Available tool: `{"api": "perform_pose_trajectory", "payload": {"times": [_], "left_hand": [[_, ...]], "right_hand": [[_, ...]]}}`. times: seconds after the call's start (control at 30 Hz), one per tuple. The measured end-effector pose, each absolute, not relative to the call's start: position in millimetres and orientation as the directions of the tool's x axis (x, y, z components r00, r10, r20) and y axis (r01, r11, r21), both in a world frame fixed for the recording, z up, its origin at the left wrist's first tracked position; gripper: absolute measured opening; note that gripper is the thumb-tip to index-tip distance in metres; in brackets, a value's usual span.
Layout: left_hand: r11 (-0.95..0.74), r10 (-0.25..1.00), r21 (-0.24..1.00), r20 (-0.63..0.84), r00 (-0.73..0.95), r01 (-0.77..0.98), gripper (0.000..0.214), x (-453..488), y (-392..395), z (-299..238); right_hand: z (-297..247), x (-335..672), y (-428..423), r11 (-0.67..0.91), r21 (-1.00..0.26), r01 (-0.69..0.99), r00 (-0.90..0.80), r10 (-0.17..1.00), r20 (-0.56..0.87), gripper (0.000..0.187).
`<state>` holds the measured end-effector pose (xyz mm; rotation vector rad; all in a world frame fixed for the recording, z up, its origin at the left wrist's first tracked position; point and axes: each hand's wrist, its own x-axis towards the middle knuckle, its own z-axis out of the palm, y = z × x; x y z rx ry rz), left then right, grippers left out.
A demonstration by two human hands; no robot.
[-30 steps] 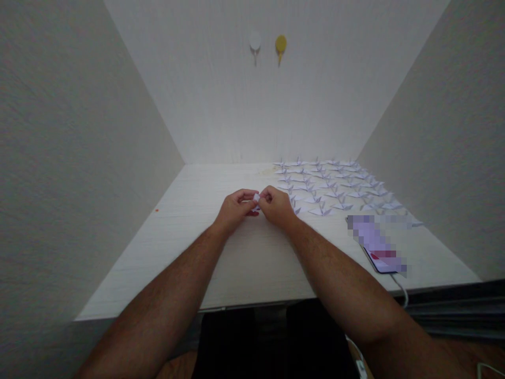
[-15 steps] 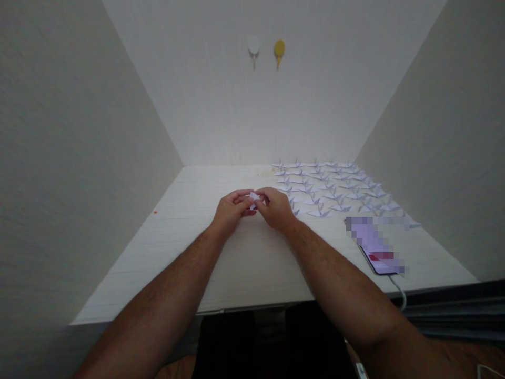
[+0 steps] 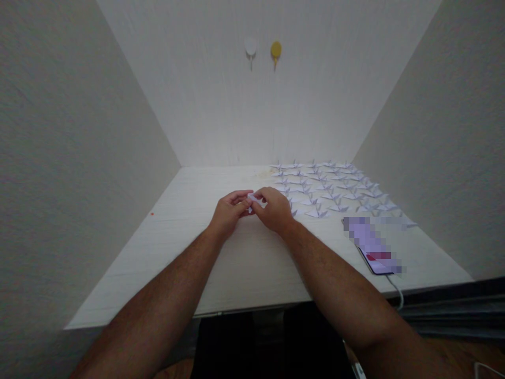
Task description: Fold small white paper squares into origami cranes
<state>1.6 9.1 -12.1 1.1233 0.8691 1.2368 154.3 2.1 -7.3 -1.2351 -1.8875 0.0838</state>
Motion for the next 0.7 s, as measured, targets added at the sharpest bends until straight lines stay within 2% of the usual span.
{"api": "perform_pose_trajectory", "payload": {"times": [0.27,0.5,0.7], "left_hand": [[-0.031,0.989,0.971,0.064,0.134,-0.238,0.043,6.1,6.4,-7.6],[-0.036,0.992,0.968,0.064,0.105,-0.247,0.042,3.4,8.4,-10.1],[-0.051,0.990,0.965,0.083,0.114,-0.259,0.043,3.4,8.0,-8.2]], "right_hand": [[-3.9,152.2,-0.6,0.425,-0.418,0.803,-0.106,0.792,0.601,0.016],[-6.6,154.0,1.6,0.517,-0.372,0.771,-0.214,0.761,0.612,0.015],[-5.2,153.4,-0.4,0.485,-0.354,0.799,-0.196,0.768,0.609,0.018]]}}
